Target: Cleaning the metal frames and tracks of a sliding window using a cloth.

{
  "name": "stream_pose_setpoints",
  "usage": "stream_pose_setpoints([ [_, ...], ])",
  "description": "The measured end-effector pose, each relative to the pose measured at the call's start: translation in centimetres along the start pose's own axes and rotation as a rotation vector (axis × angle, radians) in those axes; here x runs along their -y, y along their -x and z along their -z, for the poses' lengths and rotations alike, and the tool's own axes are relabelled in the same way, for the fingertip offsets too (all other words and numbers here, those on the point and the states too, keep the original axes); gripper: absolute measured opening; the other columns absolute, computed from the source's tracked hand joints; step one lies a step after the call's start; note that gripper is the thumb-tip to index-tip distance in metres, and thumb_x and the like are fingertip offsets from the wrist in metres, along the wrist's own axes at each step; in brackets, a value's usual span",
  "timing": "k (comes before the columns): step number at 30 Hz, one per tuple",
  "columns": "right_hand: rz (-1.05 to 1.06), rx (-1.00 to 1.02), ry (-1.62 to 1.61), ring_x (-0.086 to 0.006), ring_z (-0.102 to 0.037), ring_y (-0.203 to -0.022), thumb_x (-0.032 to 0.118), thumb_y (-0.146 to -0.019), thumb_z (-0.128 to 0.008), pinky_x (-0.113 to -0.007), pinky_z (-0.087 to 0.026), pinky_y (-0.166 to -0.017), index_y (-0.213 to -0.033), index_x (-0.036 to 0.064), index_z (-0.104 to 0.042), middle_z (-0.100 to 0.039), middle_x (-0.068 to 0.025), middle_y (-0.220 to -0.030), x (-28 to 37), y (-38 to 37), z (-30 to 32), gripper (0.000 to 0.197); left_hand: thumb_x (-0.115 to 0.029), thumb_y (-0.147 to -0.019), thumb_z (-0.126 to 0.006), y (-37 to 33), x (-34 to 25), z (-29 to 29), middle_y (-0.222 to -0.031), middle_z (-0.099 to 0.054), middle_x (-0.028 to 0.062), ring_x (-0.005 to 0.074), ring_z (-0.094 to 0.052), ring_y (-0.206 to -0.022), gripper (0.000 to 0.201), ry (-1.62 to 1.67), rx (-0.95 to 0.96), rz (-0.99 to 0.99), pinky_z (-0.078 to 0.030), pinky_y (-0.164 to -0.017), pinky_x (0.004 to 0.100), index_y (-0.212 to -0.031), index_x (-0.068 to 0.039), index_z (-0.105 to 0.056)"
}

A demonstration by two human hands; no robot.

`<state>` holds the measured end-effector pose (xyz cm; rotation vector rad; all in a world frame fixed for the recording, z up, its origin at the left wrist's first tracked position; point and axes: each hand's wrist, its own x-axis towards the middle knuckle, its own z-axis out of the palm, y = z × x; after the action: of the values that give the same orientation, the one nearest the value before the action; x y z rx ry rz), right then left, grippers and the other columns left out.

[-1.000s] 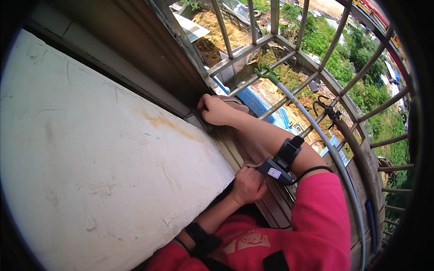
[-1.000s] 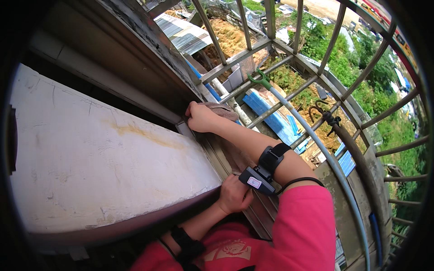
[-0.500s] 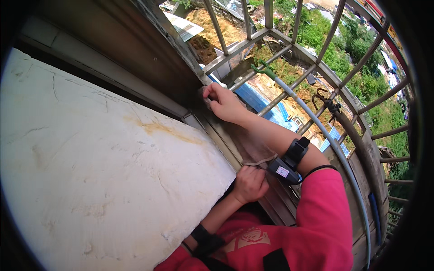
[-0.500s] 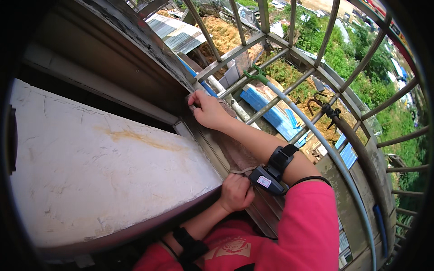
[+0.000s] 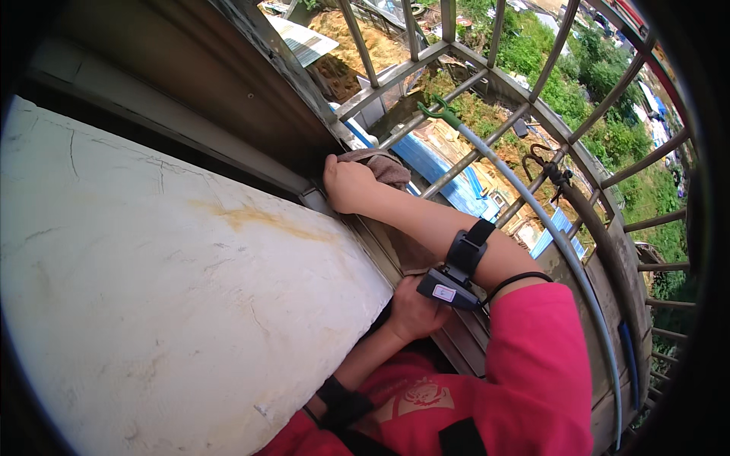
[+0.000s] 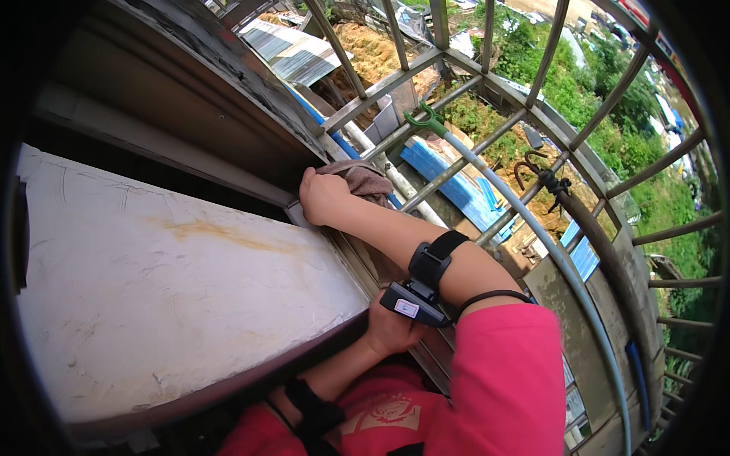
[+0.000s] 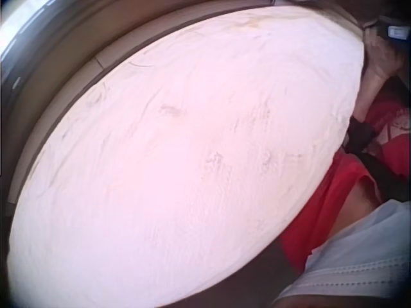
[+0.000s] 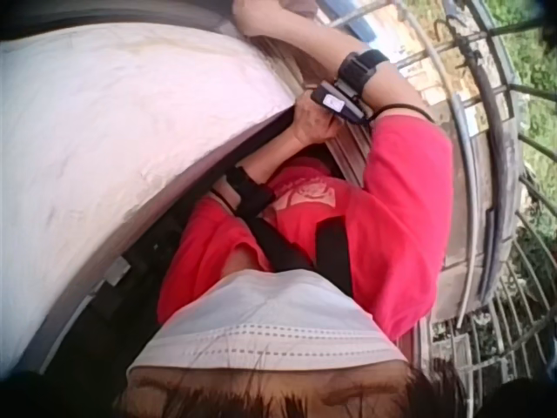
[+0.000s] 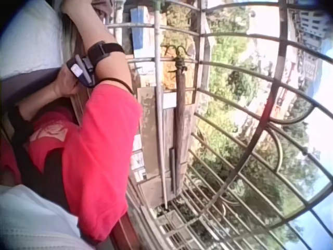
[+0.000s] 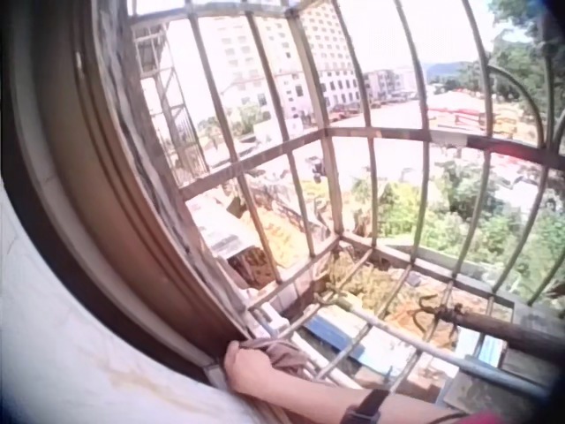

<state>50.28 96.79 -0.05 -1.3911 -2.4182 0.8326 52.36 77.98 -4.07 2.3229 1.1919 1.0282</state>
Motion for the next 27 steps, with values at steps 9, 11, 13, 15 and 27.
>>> stream_pose_setpoints([
  [9, 0.036, -0.093, -0.722, -0.0251, -0.055, -0.090, 0.011, -0.069, -0.055, -0.033, -0.044, -0.076, -0.094, 0.0014, -0.055, -0.058, -0.0157, -0.091, 3.2, -0.2, 8.1, 0.027, -0.008, -0.069, -0.054, -0.1, -0.8, -0.2, -0.072, -0.051, 0.0128, 0.0331, -0.050, -0.065, 0.016, 0.041, -0.041, 0.048, -0.039, -0.061, 0.0428, -0.084, -0.005, -0.051],
  [11, 0.163, -0.165, -0.717, -0.0231, -0.054, -0.087, 0.012, -0.069, -0.054, -0.032, -0.044, -0.075, -0.097, 0.0010, -0.053, -0.057, -0.0136, -0.088, 5.5, 0.7, 12.0, 0.029, -0.006, -0.075, -0.050, -0.4, -1.0, -0.2, -0.082, -0.050, 0.0167, 0.0357, -0.049, -0.075, 0.021, 0.127, -0.079, 0.137, -0.038, -0.068, 0.0430, -0.096, -0.002, -0.050],
  [13, 0.292, -0.239, -0.691, -0.0220, -0.055, -0.086, 0.013, -0.070, -0.054, -0.030, -0.044, -0.075, -0.103, 0.0005, -0.051, -0.057, -0.0121, -0.089, 7.6, 1.8, 16.1, 0.036, -0.005, -0.078, -0.048, -1.6, -1.4, 0.2, -0.089, -0.050, 0.0182, 0.0371, -0.047, -0.082, 0.025, 0.194, -0.111, 0.155, -0.037, -0.072, 0.0431, -0.102, -0.001, -0.049],
  [15, 0.341, -0.381, -0.592, -0.0223, -0.056, -0.083, 0.013, -0.070, -0.054, -0.031, -0.045, -0.073, -0.102, 0.0004, -0.051, -0.058, -0.0124, -0.087, 8.6, 1.3, 18.2, 0.035, -0.004, -0.082, -0.044, -3.5, -2.9, 1.3, -0.108, -0.047, 0.0205, 0.0386, -0.043, -0.097, 0.030, 0.299, -0.067, 0.253, -0.035, -0.083, 0.0424, -0.111, 0.001, -0.046],
  [27, 0.219, -0.151, -0.701, -0.0149, -0.051, -0.069, 0.001, -0.071, -0.047, -0.030, -0.042, -0.064, -0.091, 0.0040, -0.049, -0.054, -0.0051, -0.070, -4.3, -0.3, 3.9, 0.021, -0.001, -0.072, -0.053, -1.3, -1.7, -0.4, -0.083, -0.051, 0.0144, 0.0333, -0.048, -0.076, 0.017, 0.131, -0.013, 0.152, -0.036, -0.068, 0.0397, -0.089, -0.001, -0.050],
])
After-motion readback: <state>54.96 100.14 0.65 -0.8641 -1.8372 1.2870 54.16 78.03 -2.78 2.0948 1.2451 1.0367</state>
